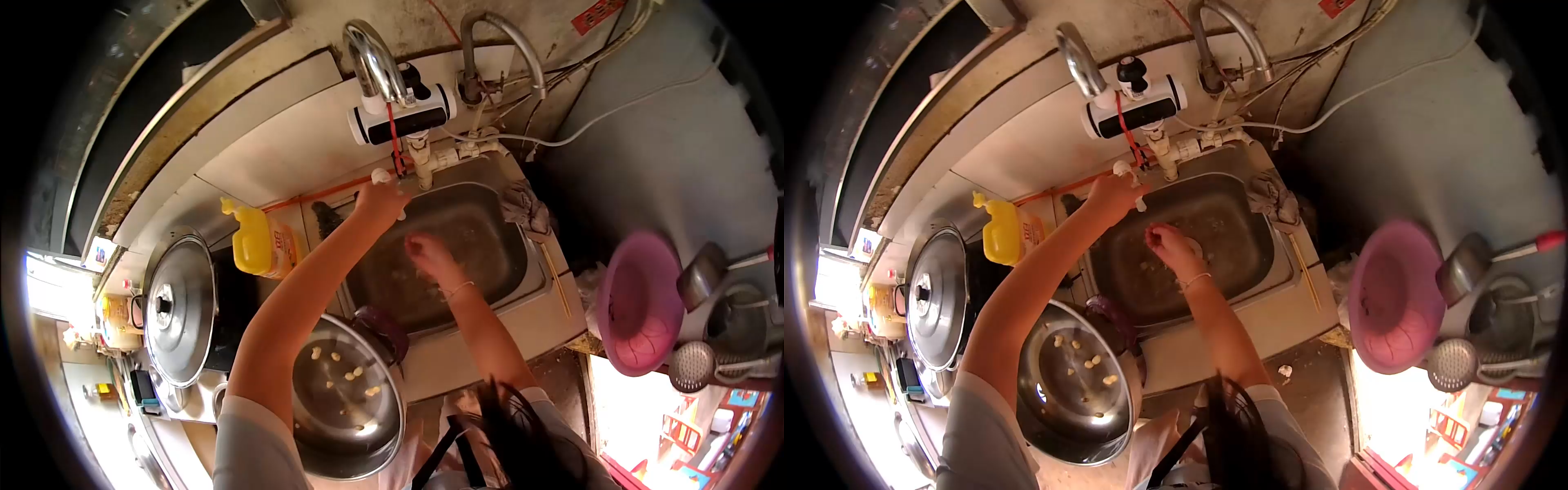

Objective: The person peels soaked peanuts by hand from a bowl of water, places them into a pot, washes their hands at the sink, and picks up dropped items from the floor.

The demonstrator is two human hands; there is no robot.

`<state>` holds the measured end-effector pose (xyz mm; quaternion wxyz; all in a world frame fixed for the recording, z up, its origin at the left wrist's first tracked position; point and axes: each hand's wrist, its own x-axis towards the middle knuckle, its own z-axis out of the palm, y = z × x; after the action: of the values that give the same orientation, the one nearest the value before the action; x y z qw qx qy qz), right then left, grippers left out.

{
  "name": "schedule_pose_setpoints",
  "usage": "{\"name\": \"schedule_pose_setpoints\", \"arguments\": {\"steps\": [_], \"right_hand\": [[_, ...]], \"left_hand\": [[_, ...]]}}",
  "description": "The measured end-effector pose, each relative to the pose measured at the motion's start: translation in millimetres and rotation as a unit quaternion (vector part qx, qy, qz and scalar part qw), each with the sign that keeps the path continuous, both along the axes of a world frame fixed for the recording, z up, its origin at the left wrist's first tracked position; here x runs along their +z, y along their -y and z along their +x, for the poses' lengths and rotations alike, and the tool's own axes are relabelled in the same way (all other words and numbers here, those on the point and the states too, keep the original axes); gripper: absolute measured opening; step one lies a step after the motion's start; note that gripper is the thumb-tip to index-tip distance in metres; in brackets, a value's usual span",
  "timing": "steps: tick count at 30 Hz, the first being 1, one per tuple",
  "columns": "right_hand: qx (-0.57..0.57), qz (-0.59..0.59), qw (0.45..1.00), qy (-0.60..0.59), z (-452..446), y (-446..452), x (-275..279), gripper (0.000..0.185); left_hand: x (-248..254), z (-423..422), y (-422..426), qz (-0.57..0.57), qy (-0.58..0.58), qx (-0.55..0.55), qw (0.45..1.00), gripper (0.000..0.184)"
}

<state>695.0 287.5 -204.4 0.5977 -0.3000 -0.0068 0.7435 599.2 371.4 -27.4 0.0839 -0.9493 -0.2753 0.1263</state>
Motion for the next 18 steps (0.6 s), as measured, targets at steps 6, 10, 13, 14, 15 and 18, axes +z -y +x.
{"name": "schedule_pose_setpoints", "arguments": {"steps": [6,10,13,14,15,18], "right_hand": [[-0.011,0.016,0.991,-0.133,-16.8,-42.3,-7.5,0.005],[0.031,0.113,0.970,-0.213,-17.2,-54.5,-42.5,0.006],[0.068,0.127,0.977,-0.155,-24.8,-53.7,-45.4,0.011],[0.033,0.019,0.999,-0.037,-26.4,-52.8,-34.6,0.014],[0.035,0.019,0.999,-0.037,-30.5,-54.3,-20.1,0.014],[-0.077,-0.013,0.993,0.083,-40.2,-57.4,1.5,0.021]], "left_hand": [[2.3,12.9,-3.1,-0.118,0.028,0.160,0.980,0.031],[-20.3,26.1,-3.5,-0.082,0.036,0.220,0.971,0.034],[-18.4,21.3,-0.8,-0.074,0.051,0.220,0.971,0.035],[-17.1,19.1,0.1,-0.068,0.056,0.207,0.974,0.035],[-15.9,17.6,0.0,-0.061,0.062,0.193,0.977,0.035],[-13.0,14.8,1.0,-0.078,0.071,0.198,0.974,0.035]]}}
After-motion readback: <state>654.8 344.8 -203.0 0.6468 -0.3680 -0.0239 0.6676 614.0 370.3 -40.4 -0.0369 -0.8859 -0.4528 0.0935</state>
